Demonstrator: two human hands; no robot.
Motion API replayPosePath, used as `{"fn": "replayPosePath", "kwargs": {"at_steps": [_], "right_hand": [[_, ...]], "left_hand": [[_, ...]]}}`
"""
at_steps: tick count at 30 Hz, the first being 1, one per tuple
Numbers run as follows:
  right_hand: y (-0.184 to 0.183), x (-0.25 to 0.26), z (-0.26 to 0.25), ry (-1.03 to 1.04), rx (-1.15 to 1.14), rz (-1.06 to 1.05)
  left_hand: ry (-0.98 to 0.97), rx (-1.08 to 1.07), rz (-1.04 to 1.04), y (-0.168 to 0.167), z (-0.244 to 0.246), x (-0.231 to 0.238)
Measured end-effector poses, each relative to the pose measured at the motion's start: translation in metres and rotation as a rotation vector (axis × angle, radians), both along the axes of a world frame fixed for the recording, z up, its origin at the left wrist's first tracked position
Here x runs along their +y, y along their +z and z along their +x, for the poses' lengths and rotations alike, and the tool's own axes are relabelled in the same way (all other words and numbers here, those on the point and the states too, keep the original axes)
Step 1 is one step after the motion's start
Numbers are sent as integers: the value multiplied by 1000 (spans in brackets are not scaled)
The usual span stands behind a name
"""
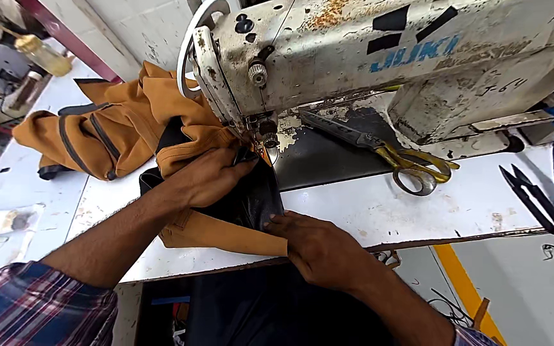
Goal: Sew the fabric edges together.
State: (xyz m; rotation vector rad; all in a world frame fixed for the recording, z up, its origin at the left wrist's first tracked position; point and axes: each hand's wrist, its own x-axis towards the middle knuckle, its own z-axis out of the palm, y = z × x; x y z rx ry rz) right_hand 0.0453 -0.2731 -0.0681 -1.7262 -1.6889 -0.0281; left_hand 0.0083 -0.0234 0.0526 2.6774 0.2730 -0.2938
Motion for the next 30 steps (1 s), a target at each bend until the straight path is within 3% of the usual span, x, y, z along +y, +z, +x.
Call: {"fn": "replayPosePath", "kwargs": {"at_steps": [11,15,19,30], "right_hand": [[0,0,1,11,20,-20],[-1,1,1,15,2,-31],[-2,0,1,14,-14,-6],[2,5,7,28,-59,-62]], "left_hand": [[-51,-34,126,-6,-6,-14],[-235,-194,366,-42,-25,-32],[-227,-369,495,-78,-34,-35],[-231,-460,426,-89,-29,-21]]}}
